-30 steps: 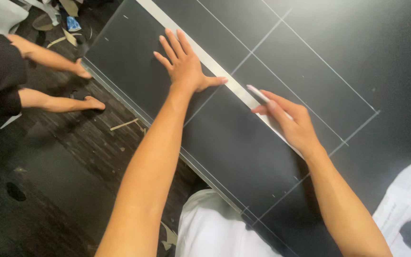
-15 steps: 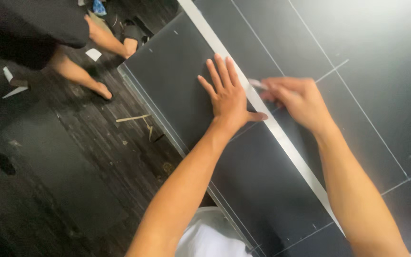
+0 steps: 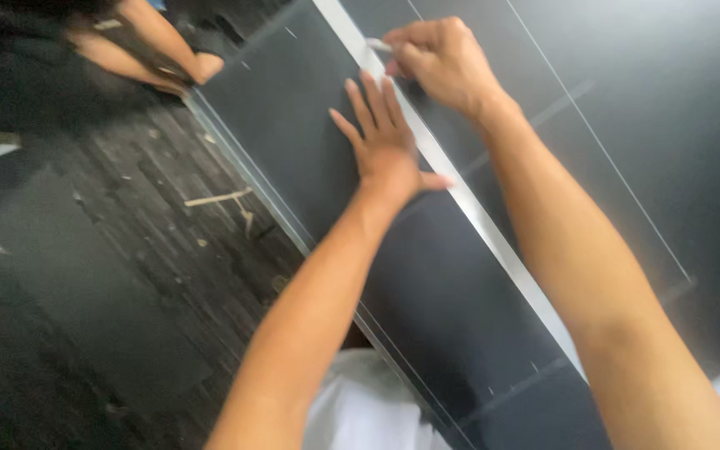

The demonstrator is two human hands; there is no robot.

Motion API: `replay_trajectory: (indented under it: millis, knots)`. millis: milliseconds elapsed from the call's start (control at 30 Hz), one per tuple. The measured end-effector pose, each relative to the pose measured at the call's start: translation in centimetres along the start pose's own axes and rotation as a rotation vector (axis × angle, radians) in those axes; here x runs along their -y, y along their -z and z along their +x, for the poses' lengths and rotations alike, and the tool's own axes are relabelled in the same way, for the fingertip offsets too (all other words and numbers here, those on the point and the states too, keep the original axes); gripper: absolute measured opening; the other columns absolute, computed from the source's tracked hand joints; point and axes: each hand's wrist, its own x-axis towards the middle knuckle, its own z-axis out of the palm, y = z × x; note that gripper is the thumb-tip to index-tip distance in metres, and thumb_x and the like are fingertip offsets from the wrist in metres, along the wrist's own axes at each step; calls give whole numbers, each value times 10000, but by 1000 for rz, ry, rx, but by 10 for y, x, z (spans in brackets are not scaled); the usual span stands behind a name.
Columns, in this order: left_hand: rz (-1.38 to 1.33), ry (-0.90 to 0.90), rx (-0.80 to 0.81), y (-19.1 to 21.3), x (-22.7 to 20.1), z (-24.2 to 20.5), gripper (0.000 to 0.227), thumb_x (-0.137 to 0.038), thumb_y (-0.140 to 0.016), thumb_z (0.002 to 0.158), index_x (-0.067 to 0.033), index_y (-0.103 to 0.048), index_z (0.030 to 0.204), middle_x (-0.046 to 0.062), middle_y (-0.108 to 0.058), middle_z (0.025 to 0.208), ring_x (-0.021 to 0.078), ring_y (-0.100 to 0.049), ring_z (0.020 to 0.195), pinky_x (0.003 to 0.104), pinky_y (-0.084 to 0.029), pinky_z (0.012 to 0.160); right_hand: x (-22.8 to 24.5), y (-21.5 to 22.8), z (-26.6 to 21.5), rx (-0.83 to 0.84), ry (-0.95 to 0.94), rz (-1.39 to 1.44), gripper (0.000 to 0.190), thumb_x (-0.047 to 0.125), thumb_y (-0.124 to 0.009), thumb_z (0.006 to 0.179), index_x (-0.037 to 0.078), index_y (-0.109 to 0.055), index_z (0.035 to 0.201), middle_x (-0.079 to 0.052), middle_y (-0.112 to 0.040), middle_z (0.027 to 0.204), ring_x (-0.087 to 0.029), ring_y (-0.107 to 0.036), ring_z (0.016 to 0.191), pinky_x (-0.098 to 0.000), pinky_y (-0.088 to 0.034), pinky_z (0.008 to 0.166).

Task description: The person measures and marks a large dark sheet on a work table using a metal ruler and a white marker. They draw multiple straight lines to form a grid pattern, then write a label on the surface. A reference paper is visible nearby.

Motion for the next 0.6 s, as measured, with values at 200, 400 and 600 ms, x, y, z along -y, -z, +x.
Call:
replay_trajectory:
  millis: [200,400,600]
  knots:
    - [15,-11,30,-16,10,12,1735,-800,-888,448,177,32,1549,417,75,1622,577,115,1512,828,-9,1136,12,73,-263,134,-320,-388,319,159,-591,956,131,-745,1235,-67,-796,993,-253,-733,1005,-409,-547,917]
    - [5,-50,55,-16,14,14,1738,-817,-877,493,178,69,1558,436,112,1630,579,155,1518,826,18,1147,24,83,-441,-23,-824,-451,337,260,-630,935,210,-777,1234,-38,-810,1041,-251,-745,1050,-382,-545,972]
    - [23,-34,101,-13,18,19,1754,-803,-883,509,165,130,1564,435,153,1637,544,194,1535,795,40,1173,7,66,-483,-235,-692,-287,350,293,-609,979,179,-721,1291,-38,-809,1057,-243,-733,1084,-364,-519,984]
